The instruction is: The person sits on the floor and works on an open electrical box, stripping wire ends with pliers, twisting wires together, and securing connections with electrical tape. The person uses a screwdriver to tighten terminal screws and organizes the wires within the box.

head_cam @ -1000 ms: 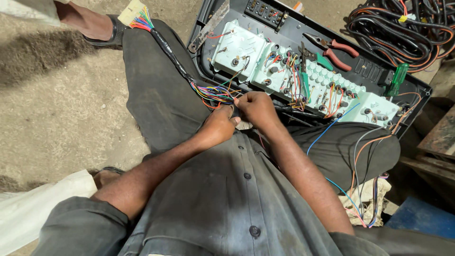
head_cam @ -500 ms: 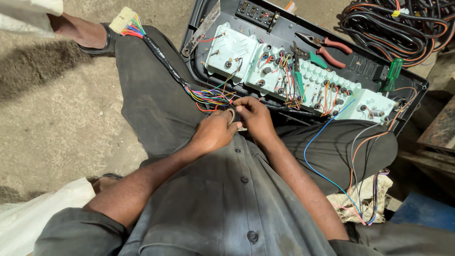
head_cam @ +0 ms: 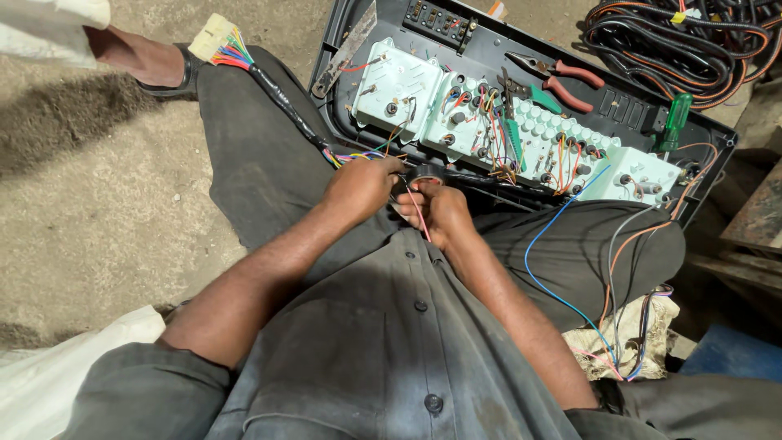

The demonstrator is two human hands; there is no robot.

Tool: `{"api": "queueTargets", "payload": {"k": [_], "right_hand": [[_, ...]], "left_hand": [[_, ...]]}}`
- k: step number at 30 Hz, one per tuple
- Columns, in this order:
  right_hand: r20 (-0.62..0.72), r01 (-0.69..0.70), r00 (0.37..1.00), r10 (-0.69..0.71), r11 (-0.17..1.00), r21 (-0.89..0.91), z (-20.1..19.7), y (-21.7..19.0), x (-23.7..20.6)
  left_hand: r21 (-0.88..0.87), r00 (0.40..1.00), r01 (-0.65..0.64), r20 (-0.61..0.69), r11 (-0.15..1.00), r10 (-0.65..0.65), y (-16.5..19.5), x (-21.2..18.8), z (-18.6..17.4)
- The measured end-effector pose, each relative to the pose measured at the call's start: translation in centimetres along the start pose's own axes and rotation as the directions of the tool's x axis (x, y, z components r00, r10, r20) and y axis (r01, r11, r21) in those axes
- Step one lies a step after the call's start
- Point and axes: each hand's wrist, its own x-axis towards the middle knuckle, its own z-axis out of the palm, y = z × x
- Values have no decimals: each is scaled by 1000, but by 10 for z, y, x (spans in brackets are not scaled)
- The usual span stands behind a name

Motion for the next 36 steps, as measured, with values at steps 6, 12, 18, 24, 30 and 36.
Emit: {"api": "queueTargets", "payload": {"k": [6,12,18,24,30,36], "right_hand": [[11,232,970,-241,916,-328,-12,19,30],[121,573,558,-821,276,-772,16,5,-33],[431,495,537,-725,-143,-857,36,-12,-77],[267,474,870,-415,553,-685,28,-27,-56],[536,541,508,-674,-235,-808,26,-23,-64],[611,467,373,-699,-428,-774,33,-23,-69]], "left_hand": [[96,997,-56,-51,994,61,-4,-2,8],[89,994,-75,-72,993,81,-2,-3,6],[84,989,-100,-99,991,108,1,-5,5],[41,993,-58,-104,997,62,1,-6,4],[7,994,-41,-104,999,42,3,-3,0],[-22,995,-11,-95,1000,9,4,-2,-3]]}}
